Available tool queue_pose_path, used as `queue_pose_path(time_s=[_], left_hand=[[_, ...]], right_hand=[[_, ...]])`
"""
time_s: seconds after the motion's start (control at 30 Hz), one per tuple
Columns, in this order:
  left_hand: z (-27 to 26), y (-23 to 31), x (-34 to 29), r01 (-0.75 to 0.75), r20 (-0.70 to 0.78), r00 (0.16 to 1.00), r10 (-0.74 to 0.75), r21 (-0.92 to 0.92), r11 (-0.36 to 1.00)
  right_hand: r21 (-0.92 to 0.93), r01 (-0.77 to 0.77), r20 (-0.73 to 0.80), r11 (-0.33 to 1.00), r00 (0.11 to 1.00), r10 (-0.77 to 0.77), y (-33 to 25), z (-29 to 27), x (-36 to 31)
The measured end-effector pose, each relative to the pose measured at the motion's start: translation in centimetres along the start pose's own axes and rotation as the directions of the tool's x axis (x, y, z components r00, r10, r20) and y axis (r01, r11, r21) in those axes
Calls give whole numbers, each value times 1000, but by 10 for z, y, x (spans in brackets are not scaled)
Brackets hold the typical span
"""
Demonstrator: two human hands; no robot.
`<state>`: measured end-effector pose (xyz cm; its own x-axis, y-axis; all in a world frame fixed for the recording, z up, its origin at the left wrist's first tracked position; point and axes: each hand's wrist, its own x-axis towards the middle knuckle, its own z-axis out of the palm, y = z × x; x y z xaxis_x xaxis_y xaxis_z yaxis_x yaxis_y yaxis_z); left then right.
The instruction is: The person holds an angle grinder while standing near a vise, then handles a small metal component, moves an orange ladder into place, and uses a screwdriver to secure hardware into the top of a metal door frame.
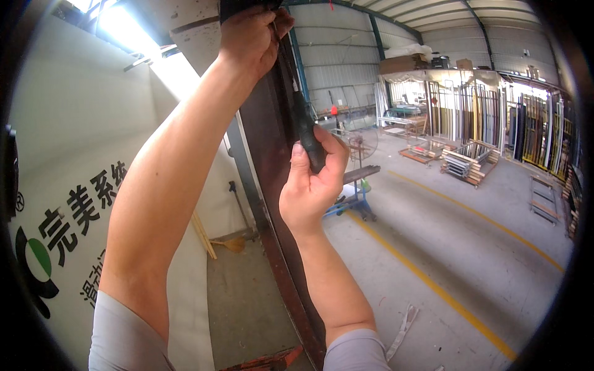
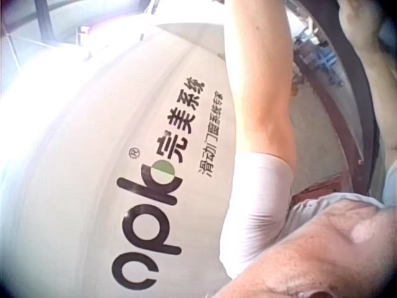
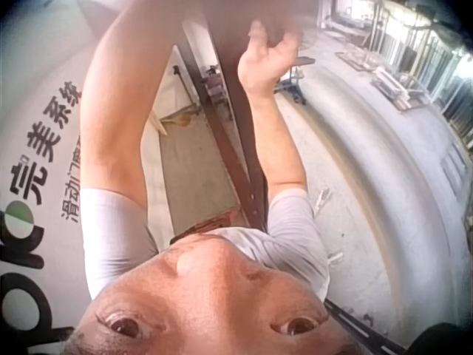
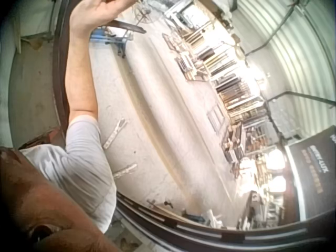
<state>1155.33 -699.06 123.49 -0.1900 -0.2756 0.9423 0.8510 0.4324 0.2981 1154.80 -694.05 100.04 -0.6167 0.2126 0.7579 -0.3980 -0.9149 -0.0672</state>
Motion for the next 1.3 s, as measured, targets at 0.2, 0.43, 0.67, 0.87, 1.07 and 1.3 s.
queue_pose_path(time_s=[0.2, 0.43, 0.67, 0.87, 1.07, 1.3], left_hand=[[-4, -3, -2, -20, -23, 1000, 19, -42, 999], [13, 3, -7, -12, -123, 992, 2, -77, 997], [-13, -20, 13, 93, -63, 992, -107, -190, 977], [3, -13, 8, 88, -154, 984, -95, -53, 995], [-2, -6, 6, 33, -83, 996, -32, 15, 999], [15, 0, -6, 81, -233, 970, -77, 6, 997]], right_hand=[[444, -677, 265, 587, 725, 635, -27, -10, 10], [412, -279, -4, 867, 951, 308, -25, -2, 3], [619, -708, 396, 340, 654, 644, -34, -13, 11], [444, -366, -95, 818, 889, 449, -32, 13, 7], [672, -717, 393, 182, 554, 733, -30, -10, 22], [6, -139, -93, 990, 986, 139, -20, 5, 14]])
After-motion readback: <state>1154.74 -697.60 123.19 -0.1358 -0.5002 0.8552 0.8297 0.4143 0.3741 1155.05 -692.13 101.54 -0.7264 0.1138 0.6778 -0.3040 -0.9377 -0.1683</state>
